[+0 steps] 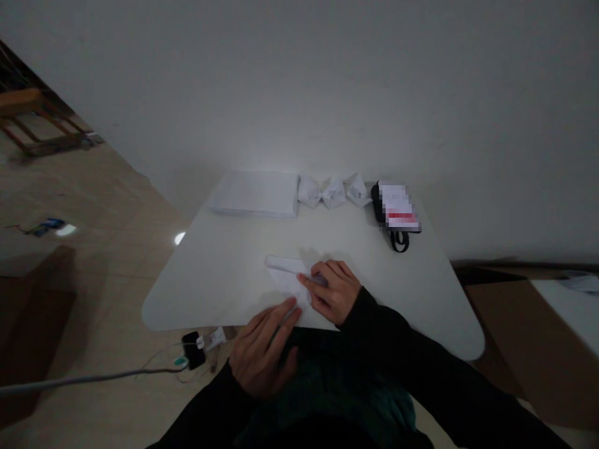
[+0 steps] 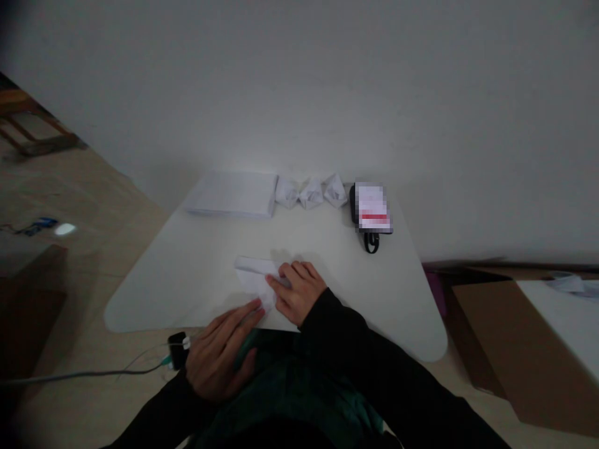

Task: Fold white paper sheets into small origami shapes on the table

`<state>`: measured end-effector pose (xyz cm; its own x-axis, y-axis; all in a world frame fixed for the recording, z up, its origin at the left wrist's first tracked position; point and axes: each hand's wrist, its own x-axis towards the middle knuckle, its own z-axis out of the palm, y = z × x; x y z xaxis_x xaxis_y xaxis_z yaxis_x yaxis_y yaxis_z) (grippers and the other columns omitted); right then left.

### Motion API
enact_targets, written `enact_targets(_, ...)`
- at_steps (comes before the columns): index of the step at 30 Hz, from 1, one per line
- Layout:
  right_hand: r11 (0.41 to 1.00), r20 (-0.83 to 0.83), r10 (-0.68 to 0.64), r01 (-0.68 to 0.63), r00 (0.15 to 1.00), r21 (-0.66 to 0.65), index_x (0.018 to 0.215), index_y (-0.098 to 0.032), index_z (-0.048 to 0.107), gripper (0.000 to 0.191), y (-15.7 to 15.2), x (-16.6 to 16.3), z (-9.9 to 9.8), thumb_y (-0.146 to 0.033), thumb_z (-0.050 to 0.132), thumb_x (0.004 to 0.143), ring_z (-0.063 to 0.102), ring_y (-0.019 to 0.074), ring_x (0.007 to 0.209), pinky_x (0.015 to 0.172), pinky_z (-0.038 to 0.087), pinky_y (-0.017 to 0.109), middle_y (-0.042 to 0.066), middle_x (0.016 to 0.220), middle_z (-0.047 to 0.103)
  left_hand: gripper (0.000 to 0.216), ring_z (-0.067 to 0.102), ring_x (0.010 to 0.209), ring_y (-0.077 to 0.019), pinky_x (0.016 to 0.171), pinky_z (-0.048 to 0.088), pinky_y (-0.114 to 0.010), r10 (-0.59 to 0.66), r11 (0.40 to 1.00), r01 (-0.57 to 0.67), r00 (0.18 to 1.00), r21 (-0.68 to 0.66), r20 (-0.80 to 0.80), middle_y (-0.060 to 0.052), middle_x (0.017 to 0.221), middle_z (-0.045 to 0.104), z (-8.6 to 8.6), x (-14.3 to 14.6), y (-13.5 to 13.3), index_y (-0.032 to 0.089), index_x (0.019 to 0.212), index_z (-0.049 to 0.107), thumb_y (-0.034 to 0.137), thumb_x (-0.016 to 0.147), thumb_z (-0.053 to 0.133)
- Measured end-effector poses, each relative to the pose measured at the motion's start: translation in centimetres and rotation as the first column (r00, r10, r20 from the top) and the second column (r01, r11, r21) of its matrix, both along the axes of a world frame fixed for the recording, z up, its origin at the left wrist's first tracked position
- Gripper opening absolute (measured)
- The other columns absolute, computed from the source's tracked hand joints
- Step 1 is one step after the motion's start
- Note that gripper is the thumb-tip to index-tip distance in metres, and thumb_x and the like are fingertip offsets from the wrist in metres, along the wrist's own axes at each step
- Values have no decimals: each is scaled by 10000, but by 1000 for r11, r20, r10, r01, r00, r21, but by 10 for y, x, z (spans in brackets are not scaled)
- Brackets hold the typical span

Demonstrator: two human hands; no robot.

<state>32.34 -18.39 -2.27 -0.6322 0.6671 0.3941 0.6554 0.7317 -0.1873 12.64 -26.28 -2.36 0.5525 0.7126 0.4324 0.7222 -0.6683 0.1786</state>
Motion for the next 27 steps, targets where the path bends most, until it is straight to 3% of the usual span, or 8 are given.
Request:
enact_targets(4,999,-32,-7,6,999,-39,1135,-210,568,365,0,0,0,-199,505,776,421,207,860,759,347,352,82,926,505,497,456,1163,-273,928,416,-393,-8,1000,9,1000,-16,22,-161,1299,450,-3,-2,1,111,1212,441,210,727,481)
enact_targets(8,996,-59,-39,34,998,-79,1104,-227,593,340,0,0,-1,-200,500,778,409,207,844,726,345,343,78,929,483,377,473,1136,-285,888,436,-388,86,990,-79,994,-113,65,-183,1291,438,5,-5,6,117,1042,502,305,715,500)
enact_targets(14,998,-80,-33,28,996,-63,1109,-231,596,356,1,-1,-4,-194,518,763,401,208,830,710,340,346,80,921,476,272,461,1142,-276,893,415,-375,58,989,-59,998,-136,-14,-184,1238,477,18,-16,25,108,956,505,253,728,468)
enact_targets(18,999,-83,-34,30,996,-41,1112,-232,594,363,1,-1,-5,-199,523,758,399,208,817,694,339,343,77,904,479,283,503,1083,-234,830,427,-355,47,991,-54,997,-118,-62,-148,1132,552,23,-20,36,106,1004,494,202,746,428)
enact_targets(27,999,-91,-30,28,995,-26,1105,-227,601,361,2,-1,-5,-206,526,752,407,207,807,689,347,341,80,898,486,200,587,914,-214,756,432,-356,271,961,-276,946,-5,-177,-100,1043,607,31,-24,71,151,956,548,209,799,439)
